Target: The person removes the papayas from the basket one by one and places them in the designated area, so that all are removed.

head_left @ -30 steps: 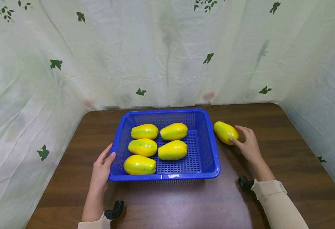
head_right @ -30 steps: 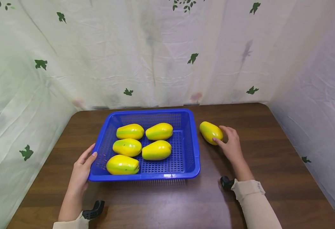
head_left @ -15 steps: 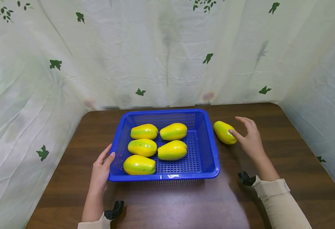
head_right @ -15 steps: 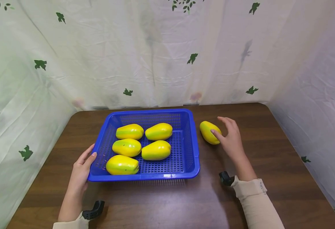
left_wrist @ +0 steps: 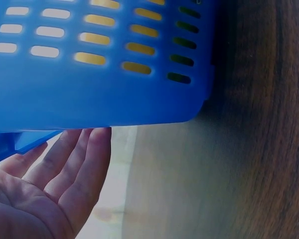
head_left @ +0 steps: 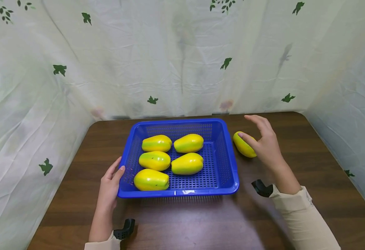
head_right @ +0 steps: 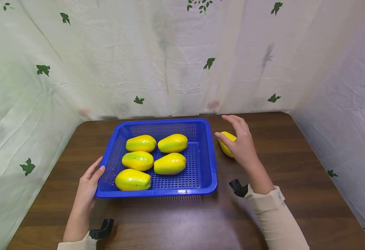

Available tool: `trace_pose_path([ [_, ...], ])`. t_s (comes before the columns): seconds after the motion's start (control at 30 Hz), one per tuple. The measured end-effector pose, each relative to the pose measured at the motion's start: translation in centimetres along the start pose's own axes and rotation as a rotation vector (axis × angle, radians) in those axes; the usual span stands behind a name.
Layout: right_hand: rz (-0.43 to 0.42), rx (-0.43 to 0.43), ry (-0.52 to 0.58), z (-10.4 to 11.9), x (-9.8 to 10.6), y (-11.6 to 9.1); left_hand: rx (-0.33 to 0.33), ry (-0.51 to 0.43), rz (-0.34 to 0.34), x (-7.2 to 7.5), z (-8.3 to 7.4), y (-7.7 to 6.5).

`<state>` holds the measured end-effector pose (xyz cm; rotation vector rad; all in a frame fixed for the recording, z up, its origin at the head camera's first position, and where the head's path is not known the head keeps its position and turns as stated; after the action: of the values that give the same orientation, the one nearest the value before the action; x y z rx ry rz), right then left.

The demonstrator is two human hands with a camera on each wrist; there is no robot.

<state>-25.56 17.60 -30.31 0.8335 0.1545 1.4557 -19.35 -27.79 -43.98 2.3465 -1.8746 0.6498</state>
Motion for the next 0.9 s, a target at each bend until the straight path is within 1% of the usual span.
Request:
trace_pose_path([
  [0.1, 0.013, 0.037, 0.025, 1.6, -0.8, 0.6, 0.003, -0.001, -0.002, 0.0, 0.0, 0.0],
  [0.3, 0.058, 0.131, 0.019, 4.3, -3.1, 1.8, 0.009, 0.004, -0.004, 0.0, 0.1, 0.0],
  [0.43, 0.092, 0.181, 0.032, 5.4, -4.8, 2.6, 0.007, 0.005, -0.005, 0.0, 0.1, 0.0],
  [0.57, 0.124, 0.203, 0.027, 5.8, -6.6, 3.1, 0.003, 0.004, -0.005, 0.0, 0.1, 0.0],
  [0.7, 0.186, 0.185, 0.004, 5.2, -8.7, 3.3, 0.0, 0.001, -0.007, 0.0, 0.0, 0.0],
  [0.9, 0.35, 0.084, 0.035, 3.4, -12.0, 3.2, 0.003, -0.002, -0.008, 0.0, 0.1, -0.1],
])
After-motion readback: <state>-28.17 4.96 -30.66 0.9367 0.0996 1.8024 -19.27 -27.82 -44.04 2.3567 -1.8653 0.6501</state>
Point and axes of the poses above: each hand's wrist, its own y-axis towards the middle knuckle, its own x-axis out of the back of the hand, z = x × y, the point moved 10 cm from there along y, towards the middle knuckle, and after that the axes turned 9 degrees about y, right-handed, at the moved point
